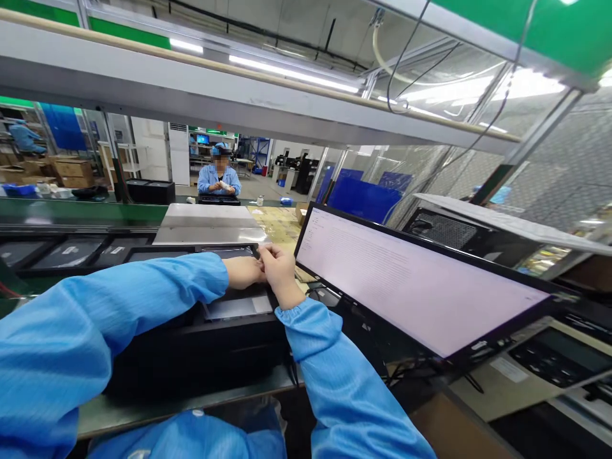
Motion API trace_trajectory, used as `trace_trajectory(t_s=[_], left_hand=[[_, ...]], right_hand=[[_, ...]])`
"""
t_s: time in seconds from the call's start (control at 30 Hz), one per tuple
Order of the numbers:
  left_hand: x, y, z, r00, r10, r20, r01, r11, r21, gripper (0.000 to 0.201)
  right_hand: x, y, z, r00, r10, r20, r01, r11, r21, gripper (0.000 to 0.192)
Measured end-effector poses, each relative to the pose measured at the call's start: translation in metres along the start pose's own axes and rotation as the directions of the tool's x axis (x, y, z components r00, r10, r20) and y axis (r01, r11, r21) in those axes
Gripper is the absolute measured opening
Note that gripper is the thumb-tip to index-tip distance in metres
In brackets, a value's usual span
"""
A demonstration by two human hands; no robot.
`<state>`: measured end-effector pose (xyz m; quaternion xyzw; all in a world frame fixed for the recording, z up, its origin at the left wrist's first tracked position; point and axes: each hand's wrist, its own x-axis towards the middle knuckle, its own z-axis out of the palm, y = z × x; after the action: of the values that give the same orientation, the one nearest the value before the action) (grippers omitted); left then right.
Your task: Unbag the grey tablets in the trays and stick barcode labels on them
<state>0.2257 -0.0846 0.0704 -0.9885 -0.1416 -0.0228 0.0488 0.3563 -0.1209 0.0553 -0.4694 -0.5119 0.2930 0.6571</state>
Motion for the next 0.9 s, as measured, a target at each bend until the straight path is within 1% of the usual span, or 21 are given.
trace_trajectory(t_s=[0.07, 0.13, 0.17, 0.23, 0.3, 0.33, 0.37, 0.43, 0.5, 0.53, 0.57, 0.63, 0.73, 0.83, 0.9], left_hand=[[-0.005, 0.001, -0.006, 1.0, -0.017, 0.004, 0.016, 0.999, 0.032, 0.023], [-0.018, -0.002, -0.017, 0.998, -0.041, 0.045, 0.038, 0.997, 0.073, 0.023], [-0.028, -0.006, -0.023, 0.996, -0.057, 0.073, 0.05, 0.995, 0.091, 0.023], [-0.052, -0.017, -0.034, 0.988, -0.101, 0.118, 0.087, 0.989, 0.118, 0.027], [-0.08, -0.03, -0.041, 0.982, -0.167, 0.085, 0.154, 0.977, 0.148, 0.036], [-0.093, -0.037, -0.042, 0.979, -0.194, 0.055, 0.184, 0.97, 0.159, 0.04], [-0.106, -0.044, -0.041, 0.977, -0.211, 0.032, 0.203, 0.965, 0.166, 0.042], [-0.128, -0.053, -0.038, 0.976, -0.219, 0.006, 0.214, 0.961, 0.177, 0.038], [-0.145, -0.056, -0.034, 0.973, -0.23, -0.026, 0.23, 0.954, 0.19, 0.032], [-0.152, -0.055, -0.032, 0.967, -0.245, -0.068, 0.254, 0.947, 0.196, 0.03], [-0.158, -0.054, -0.031, 0.96, -0.261, -0.107, 0.278, 0.939, 0.202, 0.029], [-0.169, -0.05, -0.031, 0.948, -0.284, -0.143, 0.309, 0.926, 0.216, 0.029], [-0.182, -0.049, -0.036, 0.936, -0.314, -0.159, 0.346, 0.904, 0.25, 0.027], [-0.191, -0.052, -0.04, 0.912, -0.334, -0.238, 0.388, 0.891, 0.237, 0.023], [-0.193, -0.054, -0.039, 0.918, -0.309, -0.25, 0.362, 0.91, 0.204, 0.022]], right_hand=[[-0.002, 0.002, -0.005, 0.994, -0.063, -0.088, 0.064, 0.998, 0.015, 0.036], [-0.002, 0.002, -0.009, 0.99, -0.05, -0.129, 0.057, 0.997, 0.047, 0.041], [-0.002, 0.001, -0.011, 0.992, -0.021, -0.122, 0.028, 0.998, 0.058, 0.042], [-0.001, -0.001, -0.013, 0.996, 0.065, -0.066, -0.062, 0.997, 0.051, 0.042], [0.0, -0.005, -0.012, 0.983, 0.181, 0.032, -0.181, 0.983, -0.007, 0.035], [0.001, -0.008, -0.01, 0.964, 0.249, 0.094, -0.244, 0.968, -0.055, 0.03], [0.001, -0.01, -0.007, 0.934, 0.319, 0.159, -0.304, 0.946, -0.114, 0.024], [0.001, -0.014, 0.003, 0.85, 0.445, 0.282, -0.386, 0.89, -0.242, 0.016], [0.001, -0.017, 0.018, 0.764, 0.536, 0.36, -0.413, 0.834, -0.365, 0.017], [0.001, -0.019, 0.027, 0.735, 0.564, 0.377, -0.409, 0.812, -0.417, 0.02], [0.002, -0.019, 0.035, 0.719, 0.583, 0.379, -0.399, 0.792, -0.463, 0.024], [0.004, -0.019, 0.052, 0.71, 0.605, 0.36, -0.37, 0.755, -0.541, 0.03], [0.007, -0.015, 0.066, 0.741, 0.585, 0.33, -0.32, 0.74, -0.591, 0.033], [0.007, -0.009, 0.069, 0.759, 0.56, 0.331, -0.315, 0.761, -0.567, 0.032], [0.006, -0.005, 0.067, 0.744, 0.567, 0.354, -0.351, 0.782, -0.515, 0.028]])
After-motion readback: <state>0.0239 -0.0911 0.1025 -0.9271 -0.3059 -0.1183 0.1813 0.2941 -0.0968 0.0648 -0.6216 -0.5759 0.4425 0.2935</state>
